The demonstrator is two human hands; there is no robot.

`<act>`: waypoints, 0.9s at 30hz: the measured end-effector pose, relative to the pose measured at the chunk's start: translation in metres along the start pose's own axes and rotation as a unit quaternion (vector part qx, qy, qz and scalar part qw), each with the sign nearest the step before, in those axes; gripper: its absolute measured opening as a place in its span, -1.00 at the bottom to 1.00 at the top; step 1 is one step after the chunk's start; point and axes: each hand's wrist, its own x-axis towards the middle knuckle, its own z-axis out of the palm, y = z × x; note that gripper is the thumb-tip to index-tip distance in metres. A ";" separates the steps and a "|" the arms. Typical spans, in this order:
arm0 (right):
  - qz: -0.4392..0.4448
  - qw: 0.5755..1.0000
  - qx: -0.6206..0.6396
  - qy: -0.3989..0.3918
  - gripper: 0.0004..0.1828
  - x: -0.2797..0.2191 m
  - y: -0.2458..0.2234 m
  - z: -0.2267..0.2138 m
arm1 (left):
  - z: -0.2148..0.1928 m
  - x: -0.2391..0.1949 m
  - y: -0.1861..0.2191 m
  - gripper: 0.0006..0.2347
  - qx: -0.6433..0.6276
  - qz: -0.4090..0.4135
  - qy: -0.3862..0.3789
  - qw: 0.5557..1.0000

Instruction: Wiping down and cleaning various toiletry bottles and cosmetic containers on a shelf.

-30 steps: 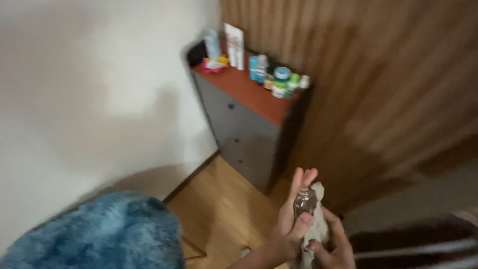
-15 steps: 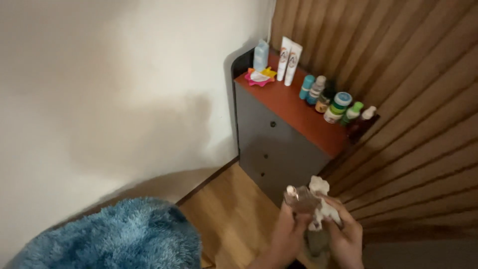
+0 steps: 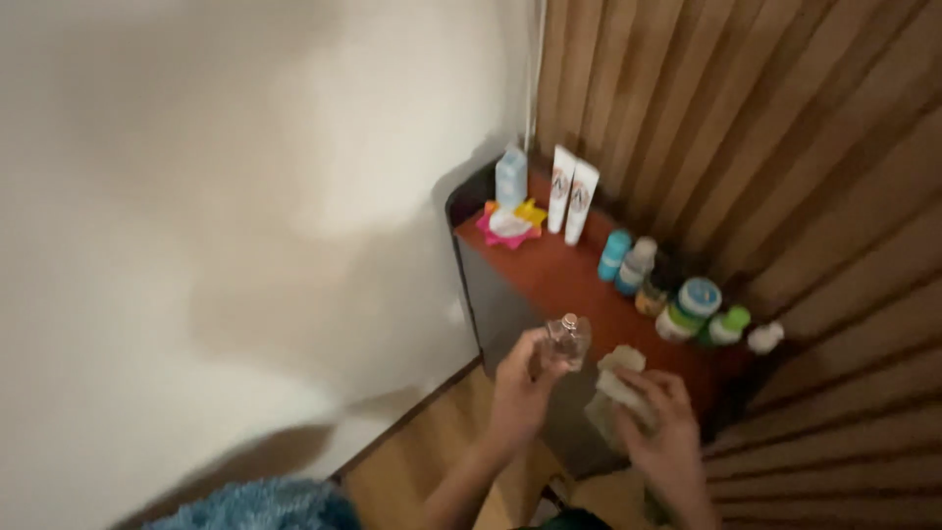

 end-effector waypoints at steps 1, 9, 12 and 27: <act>-0.033 0.998 -0.053 -0.016 -0.50 0.011 0.002 0.004 | -0.002 0.017 -0.010 -0.69 -0.008 -0.003 -0.010 1.000; 0.121 0.962 -0.192 -0.150 -0.28 0.083 -0.028 0.035 | 0.007 0.120 -0.090 -0.70 0.128 -0.002 -0.017 0.992; 0.022 0.972 -0.219 -0.078 -0.19 0.099 0.003 0.057 | 0.008 0.138 -0.109 -0.72 0.066 0.008 -0.054 0.996; 0.149 0.960 -0.232 -0.057 -0.09 0.140 0.015 0.094 | 0.000 0.185 -0.100 -0.69 0.162 0.023 -0.130 0.978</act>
